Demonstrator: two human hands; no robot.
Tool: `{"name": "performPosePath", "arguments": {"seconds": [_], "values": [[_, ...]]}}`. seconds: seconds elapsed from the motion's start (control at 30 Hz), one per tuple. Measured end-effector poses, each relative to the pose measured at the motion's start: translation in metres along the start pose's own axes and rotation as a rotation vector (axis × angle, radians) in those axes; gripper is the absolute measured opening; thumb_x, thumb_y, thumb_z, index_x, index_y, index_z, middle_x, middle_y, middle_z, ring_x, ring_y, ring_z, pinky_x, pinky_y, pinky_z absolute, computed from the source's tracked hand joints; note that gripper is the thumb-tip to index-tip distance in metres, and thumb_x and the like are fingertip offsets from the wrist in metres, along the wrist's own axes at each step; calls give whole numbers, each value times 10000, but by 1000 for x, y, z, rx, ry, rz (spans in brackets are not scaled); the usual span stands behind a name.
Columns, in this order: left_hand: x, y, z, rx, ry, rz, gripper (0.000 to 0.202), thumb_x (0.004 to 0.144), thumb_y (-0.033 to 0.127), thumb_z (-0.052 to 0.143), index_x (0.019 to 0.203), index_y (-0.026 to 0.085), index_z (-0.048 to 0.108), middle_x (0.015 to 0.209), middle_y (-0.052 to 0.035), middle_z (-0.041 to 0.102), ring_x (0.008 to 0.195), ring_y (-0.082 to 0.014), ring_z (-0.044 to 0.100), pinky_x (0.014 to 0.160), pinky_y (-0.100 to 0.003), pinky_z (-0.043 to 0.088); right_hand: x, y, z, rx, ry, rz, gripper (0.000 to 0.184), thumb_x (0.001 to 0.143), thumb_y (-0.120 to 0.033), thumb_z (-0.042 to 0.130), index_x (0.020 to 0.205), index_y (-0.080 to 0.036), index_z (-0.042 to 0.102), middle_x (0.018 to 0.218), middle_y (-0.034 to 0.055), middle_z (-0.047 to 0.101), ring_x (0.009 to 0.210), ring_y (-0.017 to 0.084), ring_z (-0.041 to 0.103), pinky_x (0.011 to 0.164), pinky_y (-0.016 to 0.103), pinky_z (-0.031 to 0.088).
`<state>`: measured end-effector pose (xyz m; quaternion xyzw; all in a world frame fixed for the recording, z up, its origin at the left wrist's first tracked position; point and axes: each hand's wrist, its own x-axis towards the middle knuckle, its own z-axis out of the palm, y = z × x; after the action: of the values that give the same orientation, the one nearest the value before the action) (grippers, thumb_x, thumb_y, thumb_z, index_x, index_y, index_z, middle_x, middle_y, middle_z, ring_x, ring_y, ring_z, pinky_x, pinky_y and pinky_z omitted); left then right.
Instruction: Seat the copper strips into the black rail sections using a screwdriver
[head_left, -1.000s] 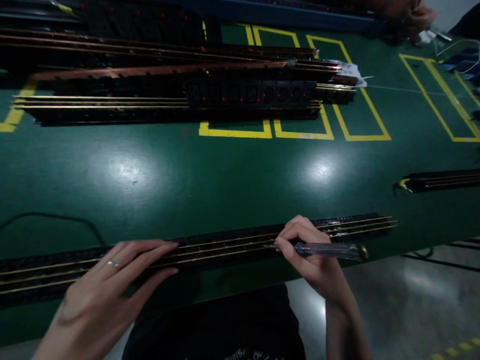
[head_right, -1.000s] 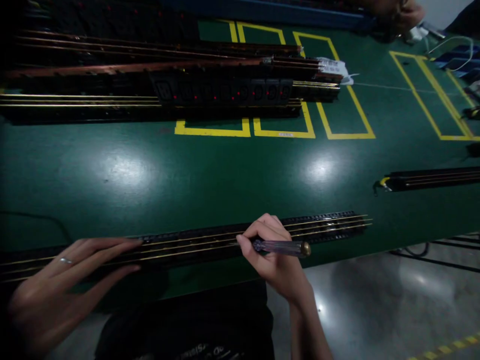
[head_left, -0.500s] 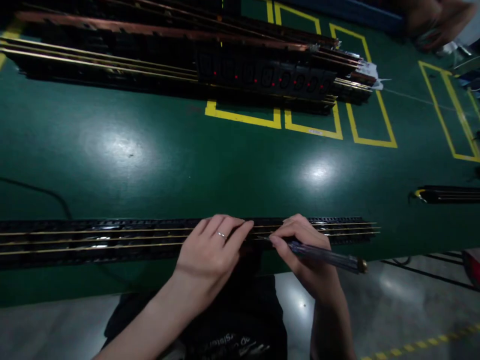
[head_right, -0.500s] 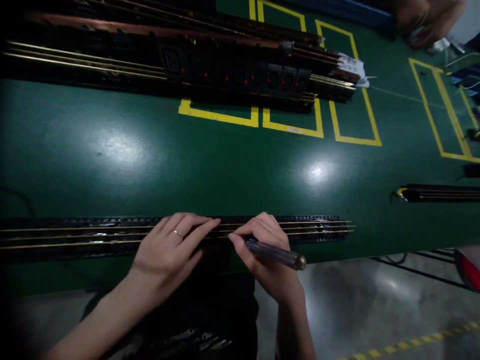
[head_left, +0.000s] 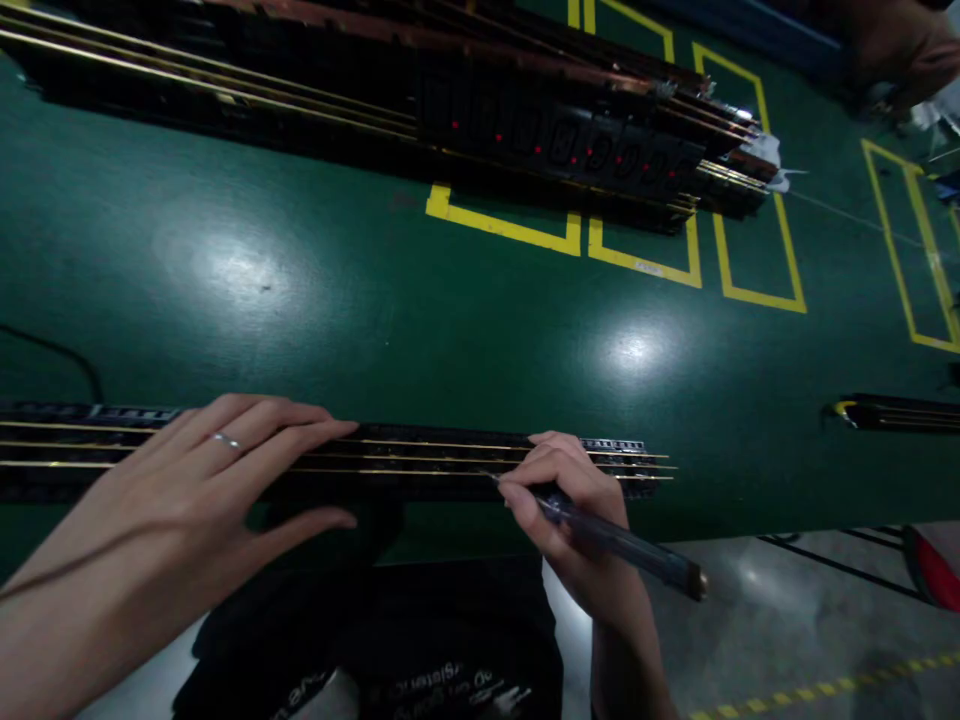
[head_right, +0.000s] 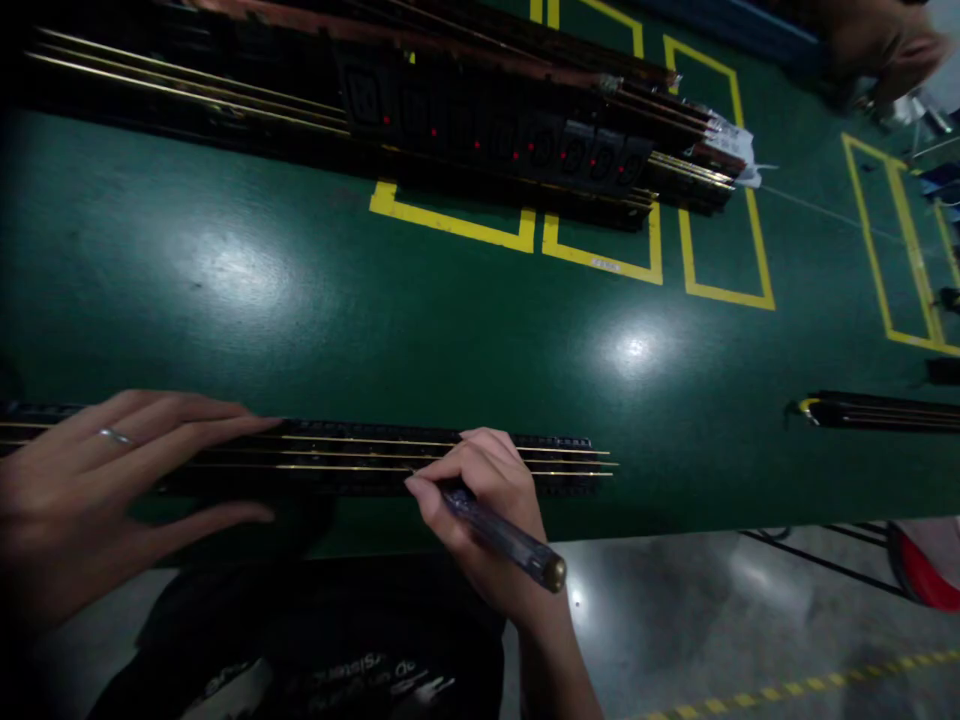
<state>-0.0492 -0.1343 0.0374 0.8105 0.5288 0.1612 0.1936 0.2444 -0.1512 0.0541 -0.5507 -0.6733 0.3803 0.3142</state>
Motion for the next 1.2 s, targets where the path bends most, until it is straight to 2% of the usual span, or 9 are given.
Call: {"name": "performPosePath", "arguments": {"seconds": [0.13, 0.27, 0.4, 0.7, 0.83, 0.9, 1.0, 1.1, 1.2], "values": [[19, 39, 28, 63, -2, 275, 416, 924, 415, 570, 1287, 214, 582, 1207, -61, 651, 1089, -239, 587, 910, -407, 486, 9, -10, 14, -129, -7, -38, 148, 902, -283, 641, 778, -202, 632, 733, -39, 672, 764, 99, 621, 1042, 404, 427], [34, 69, 54, 62, 94, 261, 295, 941, 182, 480, 1189, 153, 638, 1096, -82, 685, 977, -219, 597, 797, -373, 475, 5, -10, 13, -147, -11, -41, 118, 906, -296, 637, 824, -211, 632, 762, -31, 684, 794, 111, 630, 1035, 405, 433], [30, 56, 48, 27, 37, 234, 291, 930, 255, 567, 1209, 198, 626, 1107, -49, 688, 979, -207, 604, 793, -362, 466, -6, -3, 5, -67, 63, -24, 165, 921, -221, 577, 757, -205, 569, 707, -54, 645, 731, 83, 608, 1039, 391, 429], [0, -23, -1, 150, -32, 132, 448, 858, 505, 673, 1242, 301, 565, 1157, 37, 655, 1032, -186, 610, 855, -358, 508, -2, 7, 7, -116, 121, -30, 212, 913, -235, 574, 708, -190, 546, 679, -35, 611, 707, 94, 581, 1021, 393, 451], [9, 3, 14, 159, -42, 205, 618, 851, 610, 620, 1339, 244, 521, 1269, -49, 628, 1112, -266, 587, 921, -437, 470, 3, 2, 11, -162, 94, -79, 206, 910, -214, 585, 712, -181, 536, 683, -32, 589, 703, 88, 562, 1021, 391, 453], [20, 31, 32, 146, 8, 304, 559, 877, 493, 639, 1329, 180, 535, 1242, -80, 646, 1097, -260, 589, 910, -414, 465, 3, 0, 11, -183, 76, -97, 177, 907, -198, 592, 737, -181, 549, 709, -34, 604, 721, 87, 572, 1040, 399, 437], [34, 62, 53, 127, 114, 308, 305, 892, 264, 620, 1171, 142, 618, 1105, -83, 690, 969, -226, 611, 812, -371, 453, -1, -1, 7, -175, 63, -109, 140, 904, -186, 602, 768, -187, 568, 735, -41, 627, 741, 84, 589, 1037, 390, 432], [35, 67, 55, 76, 102, 249, 230, 898, 282, 634, 1103, 179, 637, 1047, -56, 694, 917, -199, 611, 771, -343, 433, -8, 1, 1, -153, 79, -84, 161, 904, -195, 600, 749, -184, 559, 725, -37, 614, 755, 88, 588, 1017, 376, 444], [28, 55, 45, 73, 79, 231, 281, 902, 368, 647, 1126, 199, 629, 1037, -41, 692, 915, -179, 615, 779, -322, 439, -15, 7, -6, -182, 137, -7, 200, 912, -212, 586, 720, -179, 539, 712, -12, 580, 782, 107, 563, 833, 306, 478]]}}
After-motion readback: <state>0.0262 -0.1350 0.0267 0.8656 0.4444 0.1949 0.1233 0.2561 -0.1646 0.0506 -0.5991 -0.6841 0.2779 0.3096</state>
